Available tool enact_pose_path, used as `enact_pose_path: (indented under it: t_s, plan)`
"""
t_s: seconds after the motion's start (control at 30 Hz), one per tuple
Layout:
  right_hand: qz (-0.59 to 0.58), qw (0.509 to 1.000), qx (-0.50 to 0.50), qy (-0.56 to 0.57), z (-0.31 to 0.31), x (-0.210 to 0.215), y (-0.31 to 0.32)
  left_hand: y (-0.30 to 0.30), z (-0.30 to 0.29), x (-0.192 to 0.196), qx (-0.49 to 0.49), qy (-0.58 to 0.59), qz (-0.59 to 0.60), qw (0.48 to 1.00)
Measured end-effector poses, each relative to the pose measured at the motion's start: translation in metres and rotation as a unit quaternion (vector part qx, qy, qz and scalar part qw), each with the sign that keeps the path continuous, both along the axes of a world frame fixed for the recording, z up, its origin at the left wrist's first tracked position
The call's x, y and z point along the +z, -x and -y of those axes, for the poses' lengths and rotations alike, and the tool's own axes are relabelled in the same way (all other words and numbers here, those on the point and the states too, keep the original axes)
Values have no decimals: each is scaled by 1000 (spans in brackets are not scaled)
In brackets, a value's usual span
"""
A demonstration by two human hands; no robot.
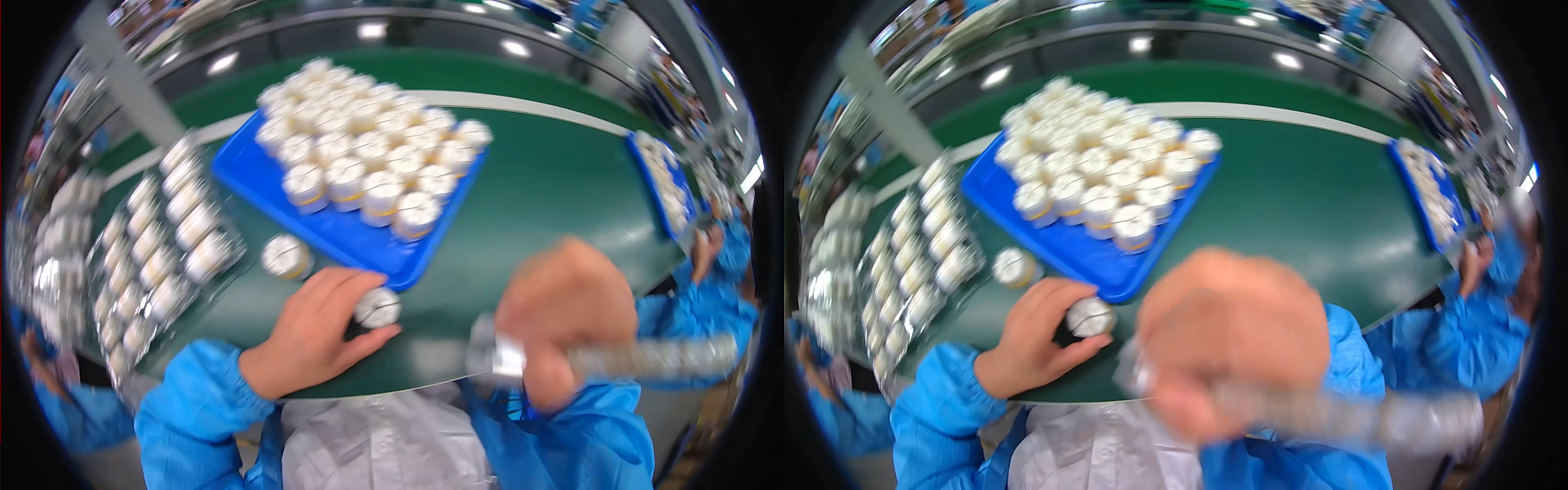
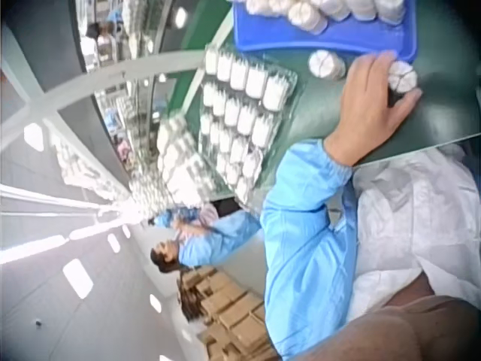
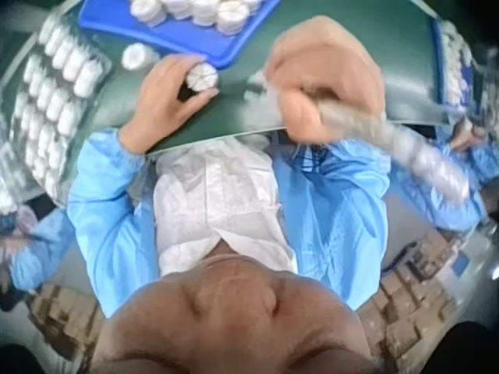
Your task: The person assembles small white candles by inserting a cylindrical tool into the top of each candle to secure the wick. They pick up candles from a blue tray, perform the insertion, and place the finished items into clear plastic packaging on the table.
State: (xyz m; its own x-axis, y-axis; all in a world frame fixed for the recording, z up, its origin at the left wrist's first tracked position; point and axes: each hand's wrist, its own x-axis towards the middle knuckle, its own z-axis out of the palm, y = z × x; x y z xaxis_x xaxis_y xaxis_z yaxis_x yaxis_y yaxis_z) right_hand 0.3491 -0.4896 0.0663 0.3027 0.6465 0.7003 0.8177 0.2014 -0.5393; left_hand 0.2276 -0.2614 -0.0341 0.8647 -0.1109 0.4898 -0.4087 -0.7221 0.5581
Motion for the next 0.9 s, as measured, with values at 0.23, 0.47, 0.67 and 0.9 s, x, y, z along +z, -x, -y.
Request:
enact_pose_path:
  t_s: [0.23,0.47,0.67,0.9]
  plan:
    - [-96,990,56,83,-34,-65,-18,4,1,-4,-5,42,-1,999]
    - [-63,992,22,107,-38,-68,-10,3,2,-6,-29,45,3,999]
    - [-72,990,9,120,-40,-71,-7,2,7,-3,-9,45,12,999]
    - [-95,988,16,119,-41,-72,-6,5,8,-5,21,16,-13,1000]
